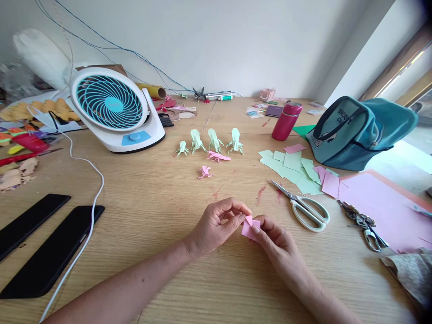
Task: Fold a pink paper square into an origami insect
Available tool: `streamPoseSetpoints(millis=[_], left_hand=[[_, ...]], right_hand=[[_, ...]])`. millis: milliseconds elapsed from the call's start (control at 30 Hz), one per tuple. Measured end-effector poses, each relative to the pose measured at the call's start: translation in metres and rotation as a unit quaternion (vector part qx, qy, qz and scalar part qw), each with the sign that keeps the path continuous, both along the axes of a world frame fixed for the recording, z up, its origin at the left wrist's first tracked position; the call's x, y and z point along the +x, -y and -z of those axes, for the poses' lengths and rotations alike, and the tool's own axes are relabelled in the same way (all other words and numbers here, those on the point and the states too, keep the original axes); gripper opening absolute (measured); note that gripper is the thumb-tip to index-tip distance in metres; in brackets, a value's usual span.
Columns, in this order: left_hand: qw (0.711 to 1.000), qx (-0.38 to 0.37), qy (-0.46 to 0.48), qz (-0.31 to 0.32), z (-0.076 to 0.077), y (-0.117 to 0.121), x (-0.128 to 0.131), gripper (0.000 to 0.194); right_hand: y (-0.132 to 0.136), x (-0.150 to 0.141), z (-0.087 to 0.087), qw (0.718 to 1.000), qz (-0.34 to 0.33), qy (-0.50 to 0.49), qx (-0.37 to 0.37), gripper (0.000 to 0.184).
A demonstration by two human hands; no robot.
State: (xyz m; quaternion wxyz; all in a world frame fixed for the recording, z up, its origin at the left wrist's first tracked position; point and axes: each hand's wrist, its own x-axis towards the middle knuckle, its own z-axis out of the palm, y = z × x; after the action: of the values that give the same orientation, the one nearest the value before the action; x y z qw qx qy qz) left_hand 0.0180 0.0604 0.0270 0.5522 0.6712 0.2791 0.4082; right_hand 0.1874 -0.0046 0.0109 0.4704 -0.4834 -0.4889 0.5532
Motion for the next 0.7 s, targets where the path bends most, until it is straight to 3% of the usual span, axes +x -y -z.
streamPoseSetpoints(millis=[367,700], left_hand=[[0.989,0.14,-0.004,0.046,-0.009,-0.008,-0.007,0.005],[0.949,0.301,-0.046,0.077,-0.022,-0.012,-0.012,0.003]], right_hand=[[-0.001,0.011,0.003,0.996,-0.078,-0.035,-0.022,0.033],[-0.003,0.014,0.003,0.99,-0.123,-0.047,-0.043,0.036]])
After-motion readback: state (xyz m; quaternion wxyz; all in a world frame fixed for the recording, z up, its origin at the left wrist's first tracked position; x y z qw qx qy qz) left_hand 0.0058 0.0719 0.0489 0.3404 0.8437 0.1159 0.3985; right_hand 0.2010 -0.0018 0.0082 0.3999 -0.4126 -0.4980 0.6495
